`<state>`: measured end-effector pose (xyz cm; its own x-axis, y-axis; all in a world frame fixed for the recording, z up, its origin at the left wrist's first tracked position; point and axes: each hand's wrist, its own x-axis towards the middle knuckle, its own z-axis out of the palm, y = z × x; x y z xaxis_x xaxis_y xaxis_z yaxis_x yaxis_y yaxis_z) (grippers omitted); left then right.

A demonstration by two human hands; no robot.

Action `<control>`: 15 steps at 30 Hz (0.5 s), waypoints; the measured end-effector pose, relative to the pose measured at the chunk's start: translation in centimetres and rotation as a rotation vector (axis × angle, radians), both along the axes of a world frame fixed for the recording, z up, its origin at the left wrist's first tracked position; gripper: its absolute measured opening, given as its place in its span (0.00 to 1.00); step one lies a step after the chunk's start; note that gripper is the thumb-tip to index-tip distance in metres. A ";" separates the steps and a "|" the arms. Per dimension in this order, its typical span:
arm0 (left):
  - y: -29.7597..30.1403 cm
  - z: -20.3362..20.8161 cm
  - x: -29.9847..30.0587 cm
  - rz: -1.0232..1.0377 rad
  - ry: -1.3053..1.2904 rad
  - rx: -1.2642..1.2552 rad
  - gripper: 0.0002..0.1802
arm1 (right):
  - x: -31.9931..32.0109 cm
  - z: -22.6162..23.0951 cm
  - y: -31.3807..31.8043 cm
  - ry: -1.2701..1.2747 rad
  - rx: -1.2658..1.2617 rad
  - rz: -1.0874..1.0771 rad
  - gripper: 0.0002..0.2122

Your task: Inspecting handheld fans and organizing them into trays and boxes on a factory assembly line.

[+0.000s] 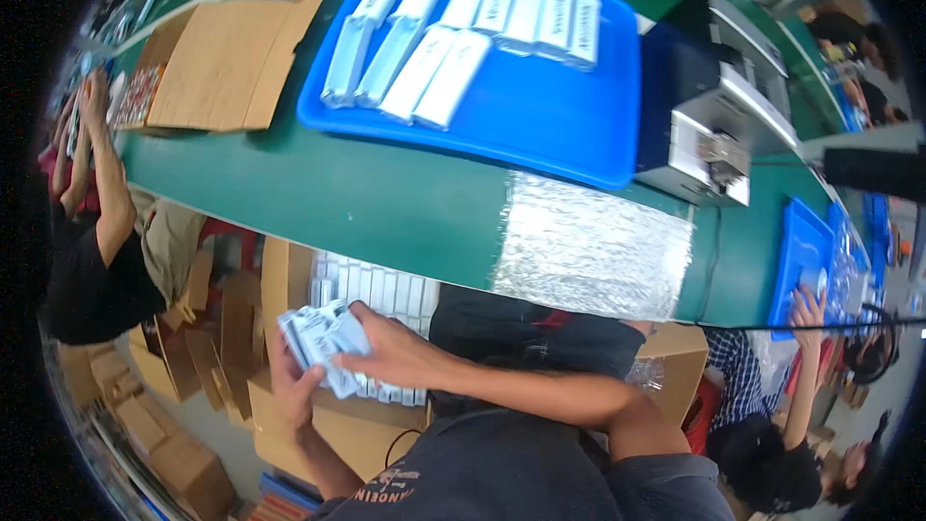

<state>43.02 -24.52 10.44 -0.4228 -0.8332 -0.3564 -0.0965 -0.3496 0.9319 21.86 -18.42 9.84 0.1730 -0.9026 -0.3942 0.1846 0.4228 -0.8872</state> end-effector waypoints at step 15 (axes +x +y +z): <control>-9.9 11.3 -30.8 -0.721 -0.072 -0.422 0.49 | -23.0 12.4 -2.2 0.466 -0.126 -0.703 0.24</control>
